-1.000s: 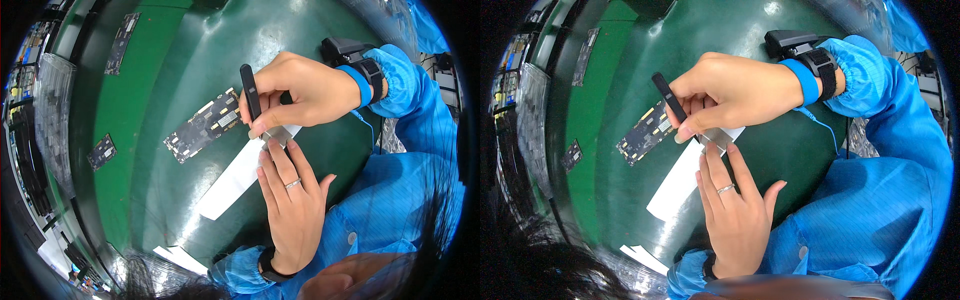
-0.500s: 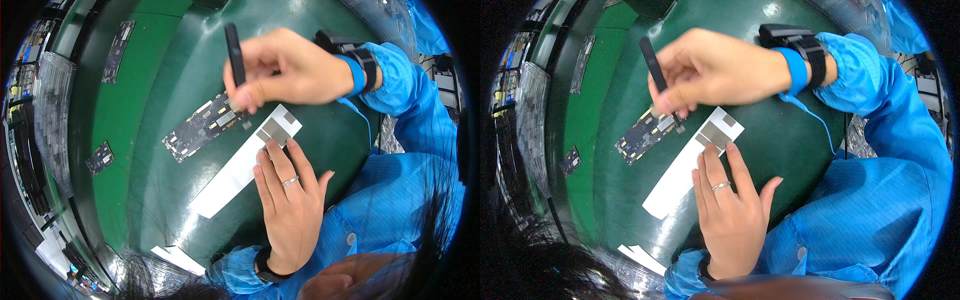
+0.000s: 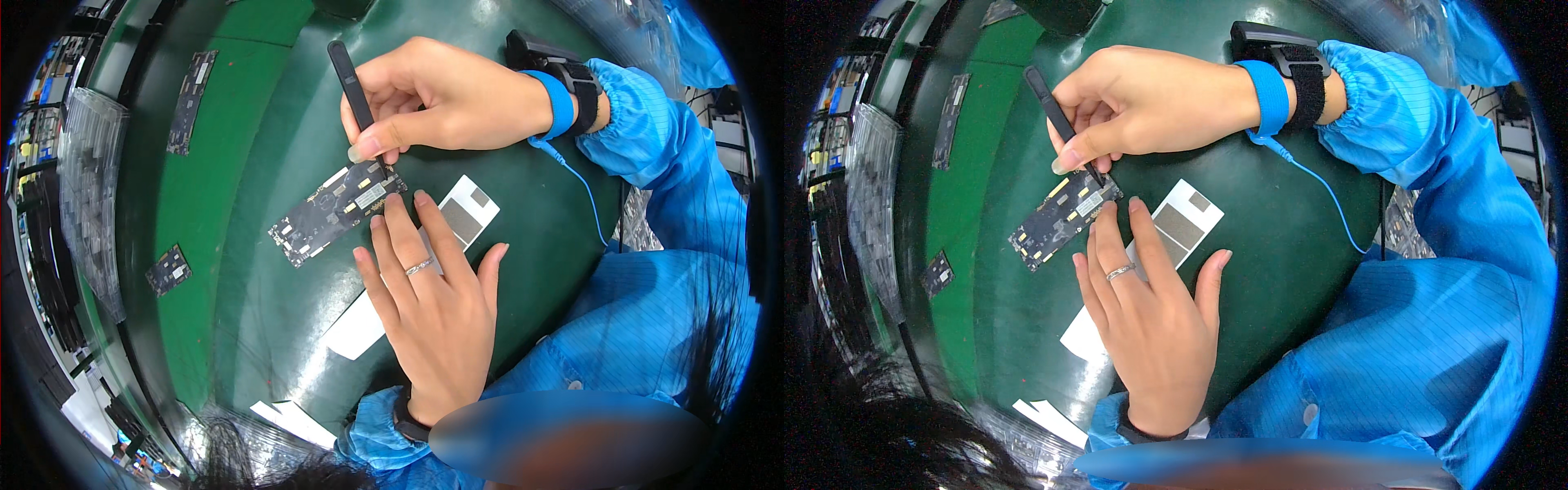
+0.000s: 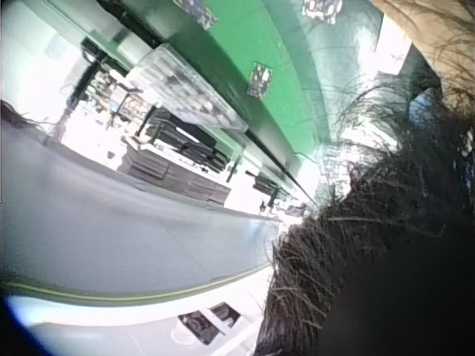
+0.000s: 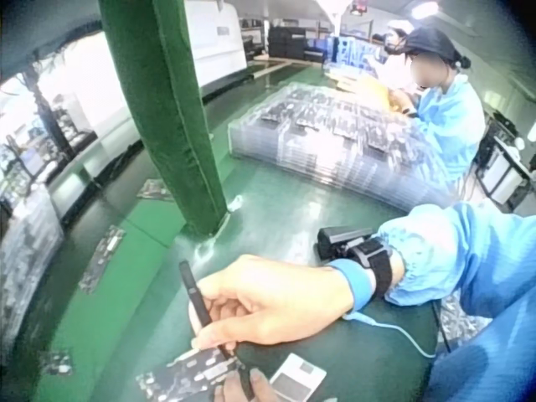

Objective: Manually assembling and inspecting small electronic circuit boards on a factory production line.

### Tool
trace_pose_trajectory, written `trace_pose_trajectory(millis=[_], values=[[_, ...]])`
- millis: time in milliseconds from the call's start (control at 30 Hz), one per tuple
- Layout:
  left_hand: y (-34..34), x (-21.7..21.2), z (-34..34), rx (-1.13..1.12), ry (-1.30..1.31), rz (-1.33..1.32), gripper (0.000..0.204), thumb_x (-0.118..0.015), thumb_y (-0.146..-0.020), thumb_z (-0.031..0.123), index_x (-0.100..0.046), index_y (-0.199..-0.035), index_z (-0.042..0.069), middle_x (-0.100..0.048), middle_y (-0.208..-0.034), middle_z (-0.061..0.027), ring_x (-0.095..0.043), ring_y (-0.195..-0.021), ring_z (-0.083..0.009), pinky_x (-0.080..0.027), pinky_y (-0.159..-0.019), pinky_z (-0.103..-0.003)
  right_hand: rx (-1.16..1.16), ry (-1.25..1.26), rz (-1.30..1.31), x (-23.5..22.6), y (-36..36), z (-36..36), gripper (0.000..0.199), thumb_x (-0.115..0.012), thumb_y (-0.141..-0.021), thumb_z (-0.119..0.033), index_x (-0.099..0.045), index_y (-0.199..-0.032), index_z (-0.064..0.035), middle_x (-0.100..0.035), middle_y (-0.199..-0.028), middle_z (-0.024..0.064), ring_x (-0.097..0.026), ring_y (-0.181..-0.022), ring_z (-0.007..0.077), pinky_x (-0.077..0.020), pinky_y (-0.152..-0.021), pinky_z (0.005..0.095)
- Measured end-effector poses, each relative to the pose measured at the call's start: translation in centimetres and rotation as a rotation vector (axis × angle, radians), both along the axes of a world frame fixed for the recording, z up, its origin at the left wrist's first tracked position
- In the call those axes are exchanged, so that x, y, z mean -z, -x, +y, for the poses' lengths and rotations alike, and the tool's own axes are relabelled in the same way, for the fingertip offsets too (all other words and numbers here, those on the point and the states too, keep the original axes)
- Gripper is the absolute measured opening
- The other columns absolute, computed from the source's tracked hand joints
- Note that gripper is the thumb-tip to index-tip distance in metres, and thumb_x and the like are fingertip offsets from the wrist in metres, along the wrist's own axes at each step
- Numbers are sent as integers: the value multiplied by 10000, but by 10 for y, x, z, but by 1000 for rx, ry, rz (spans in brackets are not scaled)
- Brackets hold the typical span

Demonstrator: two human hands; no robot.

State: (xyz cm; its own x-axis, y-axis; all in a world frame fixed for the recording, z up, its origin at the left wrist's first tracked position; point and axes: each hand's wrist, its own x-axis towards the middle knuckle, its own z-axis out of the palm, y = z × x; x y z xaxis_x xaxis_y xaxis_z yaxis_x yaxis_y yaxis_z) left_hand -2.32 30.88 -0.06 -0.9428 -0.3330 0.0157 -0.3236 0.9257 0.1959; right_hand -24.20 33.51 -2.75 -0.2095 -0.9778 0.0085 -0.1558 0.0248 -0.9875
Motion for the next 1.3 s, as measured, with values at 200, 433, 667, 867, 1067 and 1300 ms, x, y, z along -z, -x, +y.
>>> trace_pose_trajectory(millis=[200,433,667,867,1067,1300], values=[[13,3,-8,-8,-49,35,824,-753,-898,467,-483,-1466,-65,-464,-1484,-259,-485,-1378,-429,-432,-1121,-592,-22,73,56,-2,11,-2,235,-735,-998,-218,-712,-1003,16,-746,-860,69,-696,-783,100,-559,-713,263],[2,-10,-39,57,-188,91,715,-784,-898,268,-489,-1479,-26,-499,-1459,-244,-521,-1309,-426,-393,-1126,-536,319,201,-46,-12,26,3,201,-654,-1049,-215,-670,-1140,-35,-711,-1012,54,-671,-792,98,-560,-686,249],[35,-7,-151,151,-305,258,488,-872,-773,149,-705,-1216,34,-627,-1073,-150,-626,-963,-300,-514,-856,-400,257,136,-50,-5,14,8,208,-698,-1024,-273,-682,-1105,-81,-695,-977,7,-647,-790,84,-514,-664,236],[80,11,-267,16,-39,437,490,-855,-862,279,-707,-1238,0,-686,-1085,-185,-663,-941,-289,-539,-851,-388,220,125,-31,-13,8,-1,208,-698,-1024,-268,-678,-1101,-76,-690,-976,12,-650,-776,95,-519,-668,255],[76,17,-302,-238,-174,397,344,-824,-889,186,-720,-1120,-47,-723,-871,-130,-669,-758,-223,-540,-723,-351,220,103,-23,-17,11,5,204,-703,-1021,-255,-681,-1098,-67,-691,-966,24,-658,-803,122,-531,-686,274],[24,-26,-168,18,-602,105,302,-836,-851,99,-709,-1089,-36,-713,-902,-117,-680,-793,-243,-534,-743,-361,-78,-32,-143,-32,-8,35,208,-721,-1009,-229,-689,-1074,-34,-710,-868,18,-654,-785,89,-541,-709,272]])
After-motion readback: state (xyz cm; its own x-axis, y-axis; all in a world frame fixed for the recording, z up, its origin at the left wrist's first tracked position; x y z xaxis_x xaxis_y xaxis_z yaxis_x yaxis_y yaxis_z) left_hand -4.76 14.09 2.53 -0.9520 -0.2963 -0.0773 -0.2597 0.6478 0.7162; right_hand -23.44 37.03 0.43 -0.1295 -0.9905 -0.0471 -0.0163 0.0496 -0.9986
